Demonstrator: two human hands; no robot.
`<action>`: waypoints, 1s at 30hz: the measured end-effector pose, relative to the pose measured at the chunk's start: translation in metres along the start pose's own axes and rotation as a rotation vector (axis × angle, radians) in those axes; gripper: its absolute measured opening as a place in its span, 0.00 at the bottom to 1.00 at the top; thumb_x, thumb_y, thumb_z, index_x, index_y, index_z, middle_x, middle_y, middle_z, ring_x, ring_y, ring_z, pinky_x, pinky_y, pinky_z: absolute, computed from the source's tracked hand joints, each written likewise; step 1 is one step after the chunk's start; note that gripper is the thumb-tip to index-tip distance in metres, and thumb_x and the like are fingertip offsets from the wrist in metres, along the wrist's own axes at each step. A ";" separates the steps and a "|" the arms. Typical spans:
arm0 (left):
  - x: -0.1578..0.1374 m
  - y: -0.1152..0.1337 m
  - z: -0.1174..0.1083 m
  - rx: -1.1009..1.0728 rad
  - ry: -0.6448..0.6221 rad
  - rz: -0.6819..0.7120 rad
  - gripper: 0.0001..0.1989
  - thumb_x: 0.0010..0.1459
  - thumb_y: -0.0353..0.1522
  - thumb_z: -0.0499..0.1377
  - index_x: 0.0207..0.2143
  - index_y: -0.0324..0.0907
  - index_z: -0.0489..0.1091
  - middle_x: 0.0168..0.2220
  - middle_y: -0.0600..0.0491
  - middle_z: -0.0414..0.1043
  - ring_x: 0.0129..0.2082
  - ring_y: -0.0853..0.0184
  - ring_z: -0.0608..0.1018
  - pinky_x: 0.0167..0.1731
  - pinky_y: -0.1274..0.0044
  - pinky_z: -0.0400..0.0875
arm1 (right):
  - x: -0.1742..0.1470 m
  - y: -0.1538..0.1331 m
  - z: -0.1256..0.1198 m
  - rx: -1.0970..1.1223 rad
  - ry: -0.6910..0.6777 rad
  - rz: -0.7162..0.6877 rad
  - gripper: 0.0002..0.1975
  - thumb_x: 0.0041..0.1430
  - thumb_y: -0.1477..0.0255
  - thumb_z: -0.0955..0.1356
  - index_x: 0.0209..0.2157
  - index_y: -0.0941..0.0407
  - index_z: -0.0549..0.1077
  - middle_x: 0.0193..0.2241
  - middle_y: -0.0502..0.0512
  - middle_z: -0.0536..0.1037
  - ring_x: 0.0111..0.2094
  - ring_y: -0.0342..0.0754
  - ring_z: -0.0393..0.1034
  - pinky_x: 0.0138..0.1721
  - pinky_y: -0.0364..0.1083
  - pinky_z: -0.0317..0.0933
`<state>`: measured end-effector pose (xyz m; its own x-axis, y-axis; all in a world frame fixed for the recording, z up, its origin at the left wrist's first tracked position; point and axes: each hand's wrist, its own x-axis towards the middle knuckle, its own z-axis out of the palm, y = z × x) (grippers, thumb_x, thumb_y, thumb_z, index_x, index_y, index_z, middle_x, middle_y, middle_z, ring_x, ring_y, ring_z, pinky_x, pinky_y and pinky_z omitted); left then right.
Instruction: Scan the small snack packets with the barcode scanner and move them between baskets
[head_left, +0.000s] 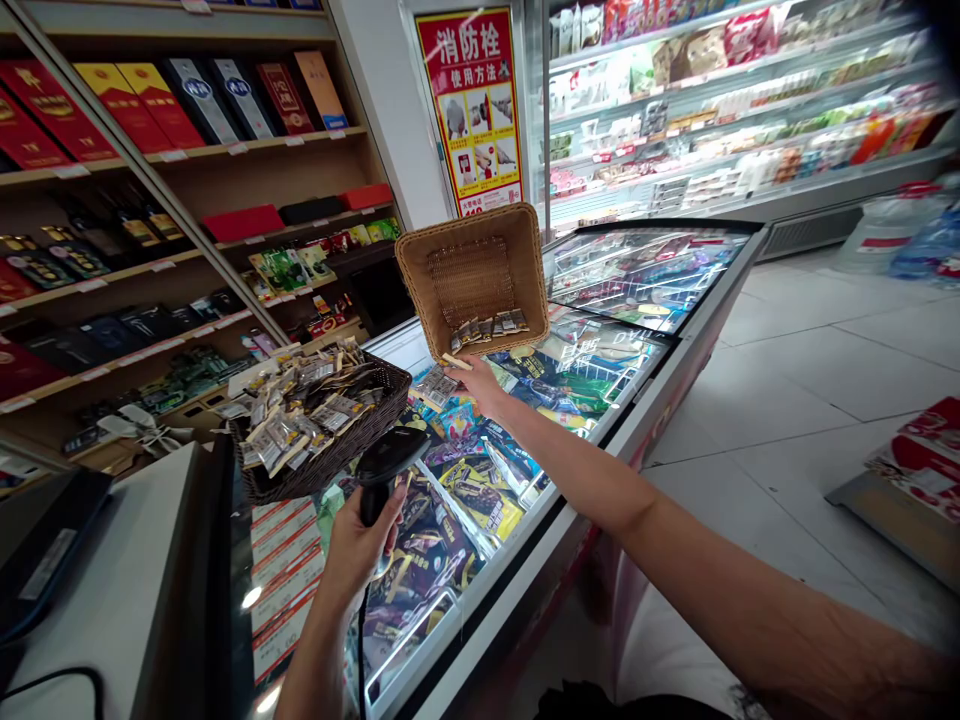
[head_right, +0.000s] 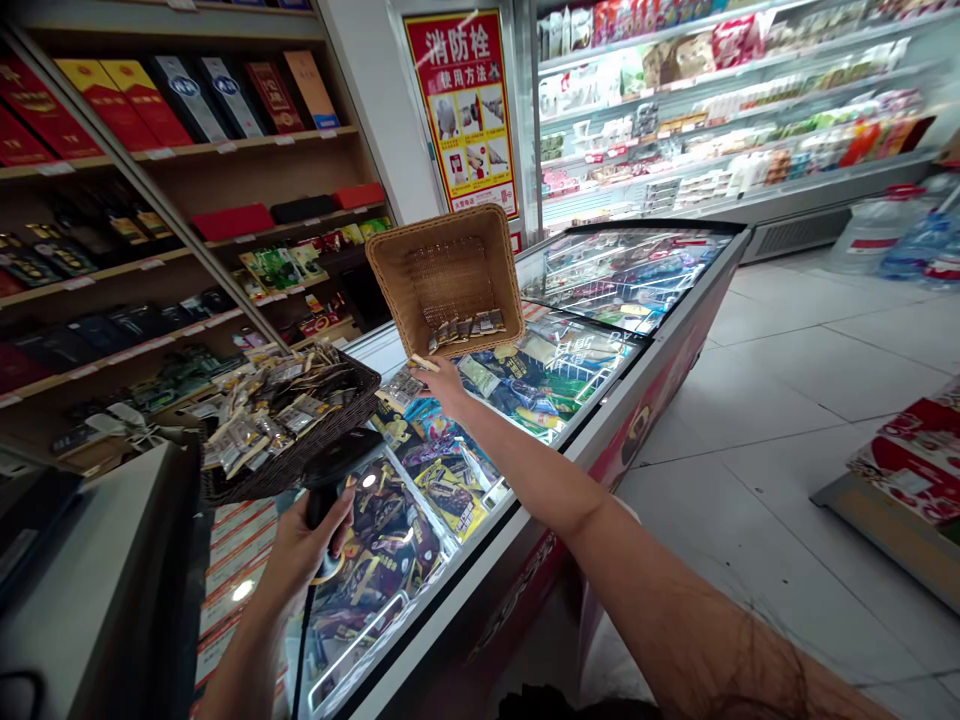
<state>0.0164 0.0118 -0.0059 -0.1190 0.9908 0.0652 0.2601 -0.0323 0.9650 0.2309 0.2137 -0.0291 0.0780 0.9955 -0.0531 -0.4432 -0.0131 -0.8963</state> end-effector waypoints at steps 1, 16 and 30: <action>0.001 -0.003 -0.001 0.011 -0.017 -0.001 0.25 0.49 0.53 0.71 0.31 0.42 0.69 0.20 0.60 0.68 0.13 0.75 0.63 0.14 0.81 0.57 | -0.001 0.000 0.001 -0.009 -0.002 -0.001 0.17 0.51 0.72 0.77 0.42 0.54 0.74 0.35 0.49 0.78 0.33 0.44 0.74 0.32 0.43 0.75; -0.001 0.001 0.000 0.053 -0.070 0.034 0.25 0.51 0.52 0.71 0.34 0.41 0.71 0.17 0.61 0.65 0.15 0.73 0.64 0.17 0.80 0.58 | -0.015 -0.002 0.007 -0.065 -0.050 -0.003 0.18 0.50 0.71 0.79 0.42 0.54 0.75 0.38 0.51 0.81 0.36 0.46 0.77 0.34 0.44 0.72; 0.004 -0.011 -0.003 0.103 -0.032 0.045 0.27 0.50 0.55 0.69 0.25 0.44 0.66 0.15 0.60 0.64 0.14 0.72 0.64 0.16 0.79 0.58 | -0.011 -0.001 0.011 -0.063 -0.014 0.047 0.18 0.49 0.72 0.80 0.41 0.55 0.76 0.34 0.52 0.81 0.35 0.47 0.77 0.34 0.46 0.75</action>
<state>0.0099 0.0157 -0.0157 -0.0751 0.9923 0.0980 0.3616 -0.0645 0.9301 0.2211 0.2034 -0.0227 0.0461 0.9949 -0.0900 -0.3890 -0.0651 -0.9189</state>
